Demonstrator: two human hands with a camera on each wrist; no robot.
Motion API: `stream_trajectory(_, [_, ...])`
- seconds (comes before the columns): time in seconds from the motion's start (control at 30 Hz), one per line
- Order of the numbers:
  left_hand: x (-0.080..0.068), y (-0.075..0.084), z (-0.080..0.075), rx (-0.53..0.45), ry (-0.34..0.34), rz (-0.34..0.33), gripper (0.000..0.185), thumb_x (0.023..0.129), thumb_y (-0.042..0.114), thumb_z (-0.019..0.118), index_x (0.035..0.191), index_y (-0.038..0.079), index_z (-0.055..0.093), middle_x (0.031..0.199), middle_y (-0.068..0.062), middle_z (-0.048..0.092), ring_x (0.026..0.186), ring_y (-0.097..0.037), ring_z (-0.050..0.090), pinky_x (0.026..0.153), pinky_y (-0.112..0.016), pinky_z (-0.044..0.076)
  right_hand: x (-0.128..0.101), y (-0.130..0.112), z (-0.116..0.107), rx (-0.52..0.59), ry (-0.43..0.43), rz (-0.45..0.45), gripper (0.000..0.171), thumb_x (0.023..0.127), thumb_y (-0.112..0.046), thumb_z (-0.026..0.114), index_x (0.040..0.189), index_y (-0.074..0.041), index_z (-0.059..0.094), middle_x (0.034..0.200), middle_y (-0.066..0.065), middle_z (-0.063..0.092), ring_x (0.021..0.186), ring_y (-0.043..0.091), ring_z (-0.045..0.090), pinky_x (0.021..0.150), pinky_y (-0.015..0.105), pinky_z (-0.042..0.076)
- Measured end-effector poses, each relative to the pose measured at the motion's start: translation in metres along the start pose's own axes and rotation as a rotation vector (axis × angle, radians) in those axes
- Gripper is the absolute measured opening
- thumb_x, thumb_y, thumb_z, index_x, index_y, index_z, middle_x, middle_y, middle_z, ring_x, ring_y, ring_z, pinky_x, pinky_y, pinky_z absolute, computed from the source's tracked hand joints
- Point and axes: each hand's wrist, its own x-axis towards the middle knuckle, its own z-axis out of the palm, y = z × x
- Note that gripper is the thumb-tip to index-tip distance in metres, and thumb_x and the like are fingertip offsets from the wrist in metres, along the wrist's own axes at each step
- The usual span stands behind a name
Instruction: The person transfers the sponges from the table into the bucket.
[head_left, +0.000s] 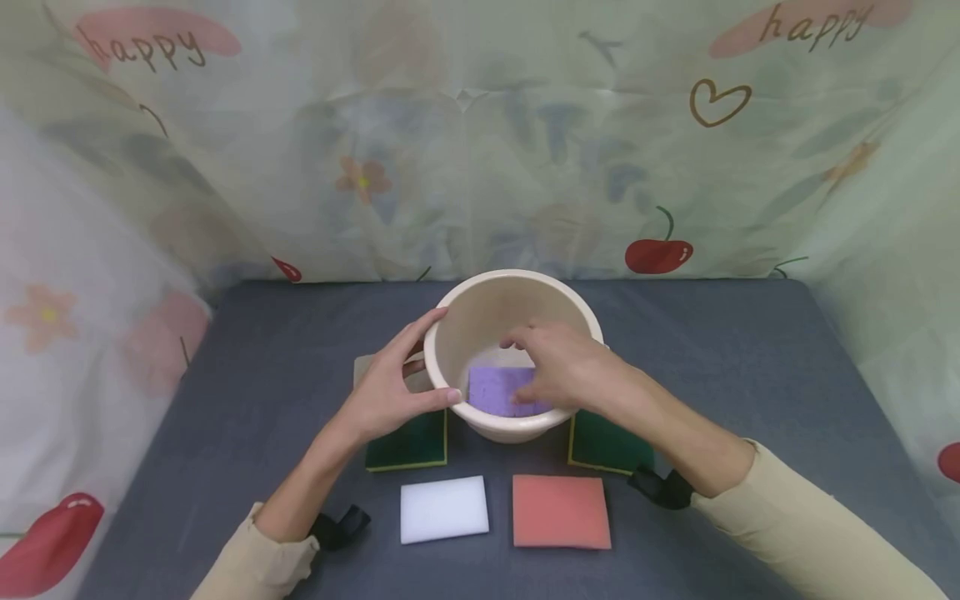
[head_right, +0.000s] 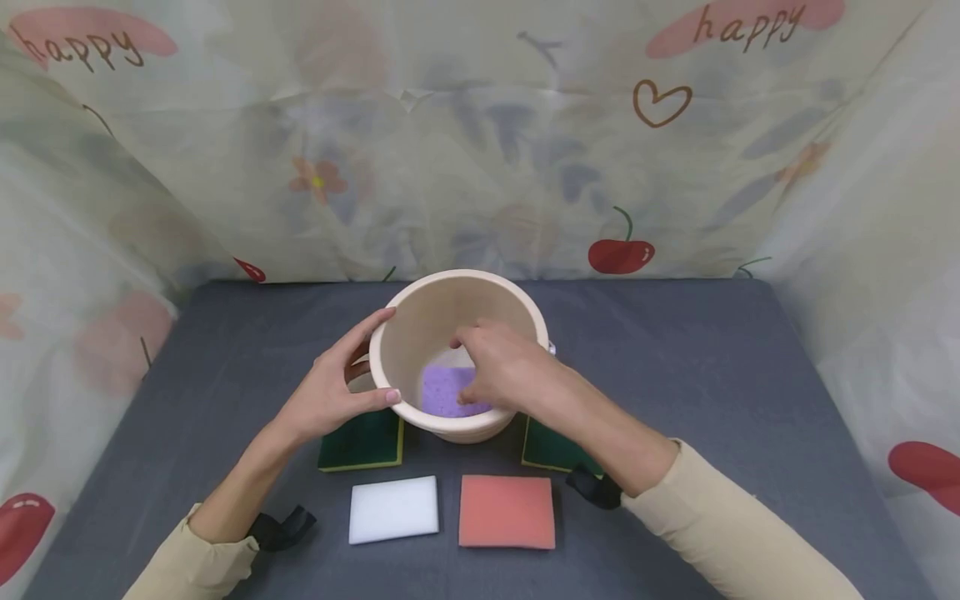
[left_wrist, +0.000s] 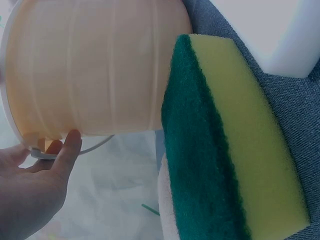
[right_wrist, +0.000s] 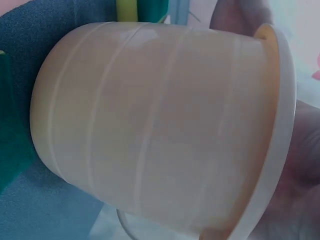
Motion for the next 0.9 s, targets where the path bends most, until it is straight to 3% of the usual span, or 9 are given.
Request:
stream_trajectory(0.23, [-0.001, -0.001, 0.0, -0.008, -0.002, 0.015, 0.096, 0.078, 0.018, 0.086, 0.156, 0.028, 0.03, 0.156, -0.002, 0.034, 0.132, -0.024, 0.047, 0.103, -0.044, 0.047, -0.003, 0.005, -0.003, 0.087, 0.065, -0.068, 0.052, 0.077, -0.024, 0.086, 0.123, -0.01, 0.068, 0.117, 0.005, 0.067, 0.109, 0.024, 0.061, 0.096, 0.042, 0.048])
stream_trajectory(0.63, [0.0, 0.0, -0.001, -0.004, -0.024, 0.033, 0.096, 0.08, 0.018, 0.084, 0.157, 0.029, 0.029, 0.152, -0.004, 0.037, 0.131, -0.026, 0.047, 0.103, -0.046, 0.047, -0.019, 0.012, -0.013, 0.327, 0.15, -0.1, 0.044, 0.08, -0.02, 0.084, 0.121, -0.016, 0.069, 0.116, -0.003, 0.068, 0.104, 0.017, 0.066, 0.09, 0.04, 0.054])
stream_trajectory(0.9, [0.001, 0.0, -0.001, 0.004, -0.019, 0.025, 0.096, 0.079, 0.015, 0.084, 0.157, 0.029, 0.029, 0.152, -0.004, 0.038, 0.132, -0.027, 0.046, 0.103, -0.046, 0.047, -0.03, 0.02, -0.015, 0.498, 0.195, -0.211, 0.043, 0.081, -0.016, 0.084, 0.12, -0.018, 0.068, 0.115, -0.007, 0.067, 0.103, 0.01, 0.065, 0.088, 0.031, 0.055])
